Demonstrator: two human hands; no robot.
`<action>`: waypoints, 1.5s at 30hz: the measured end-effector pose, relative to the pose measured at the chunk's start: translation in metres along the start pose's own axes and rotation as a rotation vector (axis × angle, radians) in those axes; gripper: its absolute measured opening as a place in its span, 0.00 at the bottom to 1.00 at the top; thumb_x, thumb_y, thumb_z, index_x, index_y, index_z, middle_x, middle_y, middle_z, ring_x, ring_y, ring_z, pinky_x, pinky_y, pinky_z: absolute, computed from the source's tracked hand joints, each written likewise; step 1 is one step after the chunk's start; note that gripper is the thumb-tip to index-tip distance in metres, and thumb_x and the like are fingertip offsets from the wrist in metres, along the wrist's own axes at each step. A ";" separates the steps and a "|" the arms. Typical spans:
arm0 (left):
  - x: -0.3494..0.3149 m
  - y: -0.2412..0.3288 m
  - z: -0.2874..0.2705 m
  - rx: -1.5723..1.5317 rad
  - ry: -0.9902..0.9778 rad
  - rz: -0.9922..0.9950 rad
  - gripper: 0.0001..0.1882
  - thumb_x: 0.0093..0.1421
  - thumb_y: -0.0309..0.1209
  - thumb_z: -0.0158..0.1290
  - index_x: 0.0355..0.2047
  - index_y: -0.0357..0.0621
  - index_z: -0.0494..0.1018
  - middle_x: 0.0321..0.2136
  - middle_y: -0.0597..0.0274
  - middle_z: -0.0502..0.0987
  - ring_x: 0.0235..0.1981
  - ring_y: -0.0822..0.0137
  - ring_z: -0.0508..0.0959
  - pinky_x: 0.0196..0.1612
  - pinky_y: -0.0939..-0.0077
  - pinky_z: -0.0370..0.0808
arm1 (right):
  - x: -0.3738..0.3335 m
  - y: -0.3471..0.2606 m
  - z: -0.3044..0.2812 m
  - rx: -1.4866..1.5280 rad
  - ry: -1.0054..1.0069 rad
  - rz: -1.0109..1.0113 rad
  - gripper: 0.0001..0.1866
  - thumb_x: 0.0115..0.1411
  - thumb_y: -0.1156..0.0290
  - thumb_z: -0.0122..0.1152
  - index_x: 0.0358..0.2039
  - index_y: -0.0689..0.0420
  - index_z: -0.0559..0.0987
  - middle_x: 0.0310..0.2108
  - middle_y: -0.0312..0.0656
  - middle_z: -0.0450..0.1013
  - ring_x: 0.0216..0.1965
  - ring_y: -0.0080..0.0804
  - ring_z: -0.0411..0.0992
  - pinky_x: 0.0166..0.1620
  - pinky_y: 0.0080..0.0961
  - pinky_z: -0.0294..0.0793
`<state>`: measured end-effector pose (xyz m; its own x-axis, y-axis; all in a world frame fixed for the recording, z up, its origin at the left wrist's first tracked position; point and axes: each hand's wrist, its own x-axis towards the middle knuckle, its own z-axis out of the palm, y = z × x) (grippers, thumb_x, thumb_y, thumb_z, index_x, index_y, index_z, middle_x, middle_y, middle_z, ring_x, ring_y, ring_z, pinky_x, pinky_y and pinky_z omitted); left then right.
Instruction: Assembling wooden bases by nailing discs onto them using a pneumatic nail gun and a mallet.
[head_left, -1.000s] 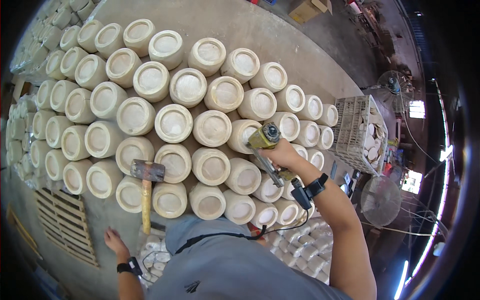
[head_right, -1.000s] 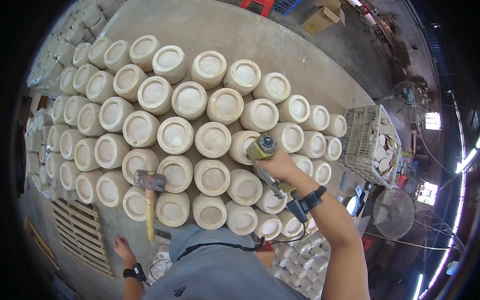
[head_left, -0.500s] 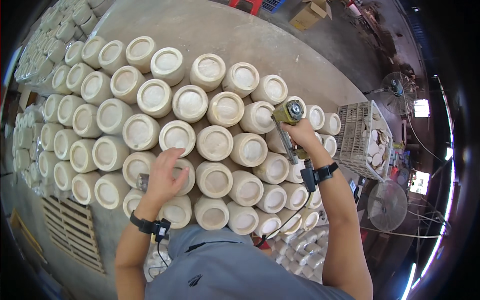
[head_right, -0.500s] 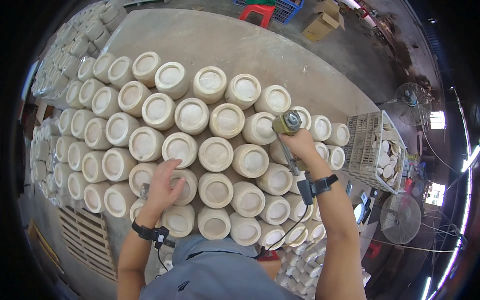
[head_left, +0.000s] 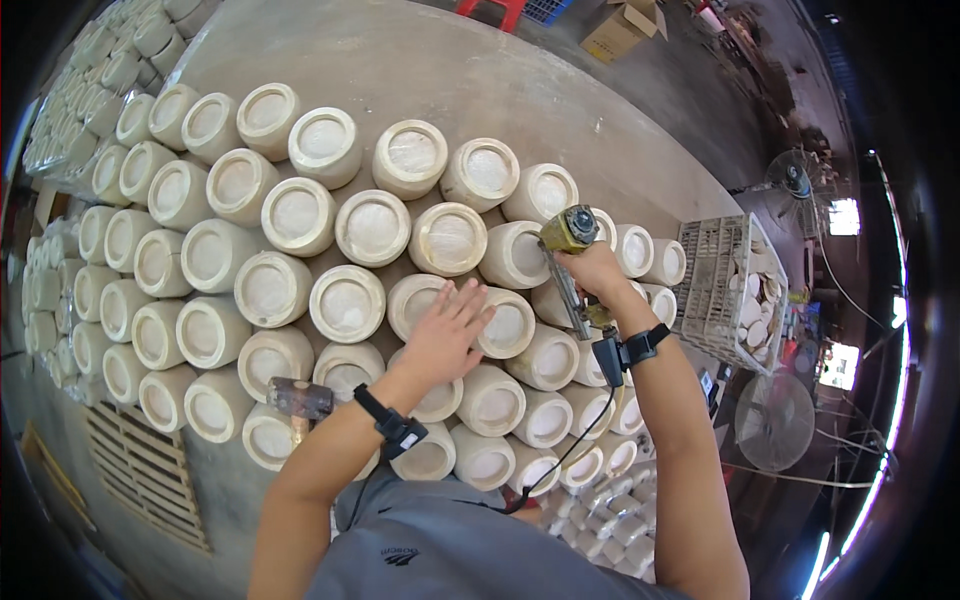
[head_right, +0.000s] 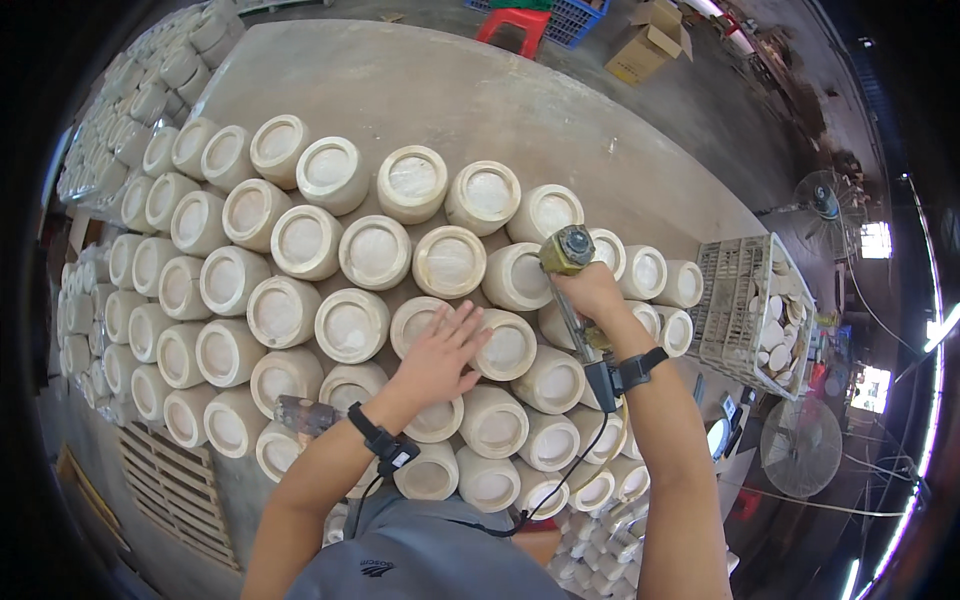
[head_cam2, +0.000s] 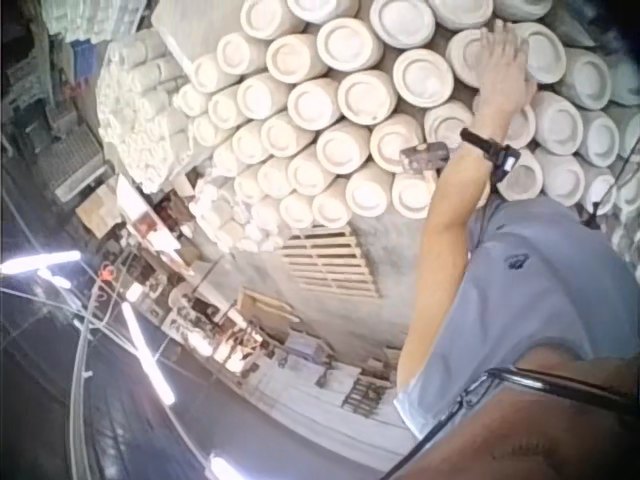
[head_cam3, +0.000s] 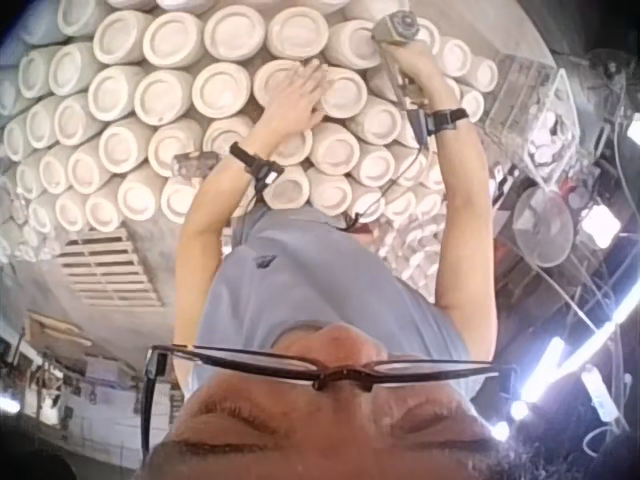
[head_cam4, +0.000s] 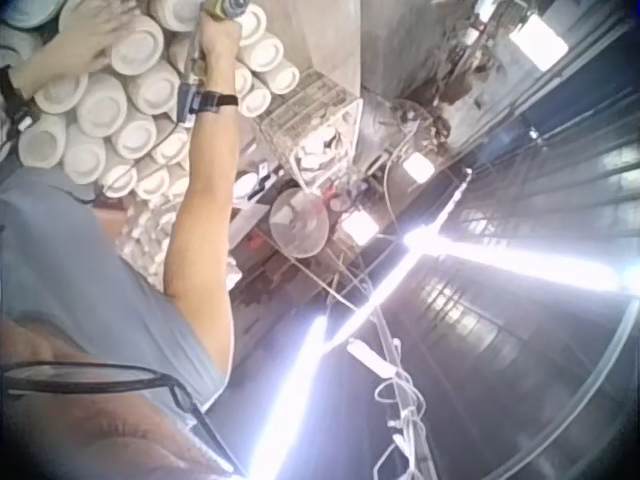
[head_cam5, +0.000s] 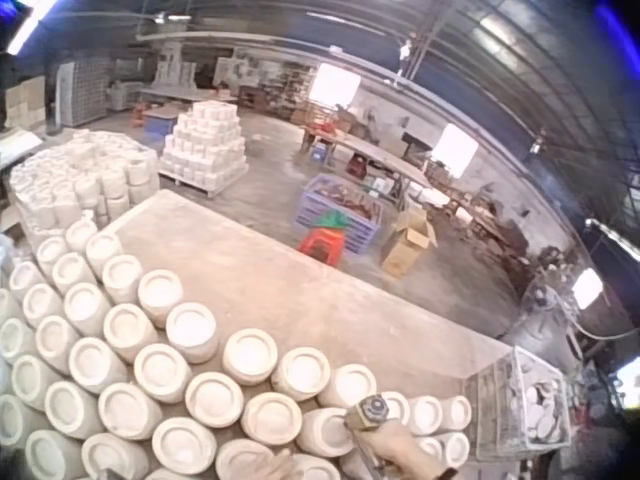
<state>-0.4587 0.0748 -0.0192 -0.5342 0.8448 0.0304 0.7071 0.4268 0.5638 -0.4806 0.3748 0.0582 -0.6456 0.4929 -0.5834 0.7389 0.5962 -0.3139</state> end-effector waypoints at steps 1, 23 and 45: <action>0.004 0.000 0.006 -0.052 -0.001 0.040 0.38 0.58 0.47 0.60 0.66 0.46 0.68 0.71 0.45 0.60 0.74 0.47 0.54 0.76 0.48 0.47 | -0.004 -0.008 -0.001 0.001 0.011 -0.007 0.23 0.58 0.55 0.68 0.32 0.68 0.83 0.19 0.47 0.77 0.16 0.34 0.75 0.23 0.33 0.74; -0.011 -0.054 -0.004 0.015 0.099 -0.128 0.46 0.62 0.53 0.54 0.73 0.42 0.55 0.74 0.45 0.53 0.75 0.44 0.51 0.75 0.48 0.48 | -0.017 -0.011 -0.002 0.100 -0.224 -0.046 0.17 0.57 0.62 0.71 0.27 0.66 0.80 0.18 0.41 0.74 0.16 0.28 0.71 0.22 0.29 0.72; -0.014 -0.061 0.003 0.015 0.073 -0.123 0.47 0.55 0.51 0.59 0.71 0.40 0.59 0.72 0.43 0.56 0.73 0.40 0.55 0.70 0.48 0.61 | -0.051 0.013 -0.171 0.170 -0.037 -0.036 0.13 0.58 0.68 0.68 0.39 0.64 0.81 0.17 0.33 0.71 0.14 0.20 0.67 0.19 0.25 0.64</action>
<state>-0.4925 0.0380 -0.0566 -0.6494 0.7601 0.0218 0.6406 0.5314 0.5542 -0.4712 0.4656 0.2115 -0.6672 0.4472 -0.5957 0.7392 0.4959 -0.4557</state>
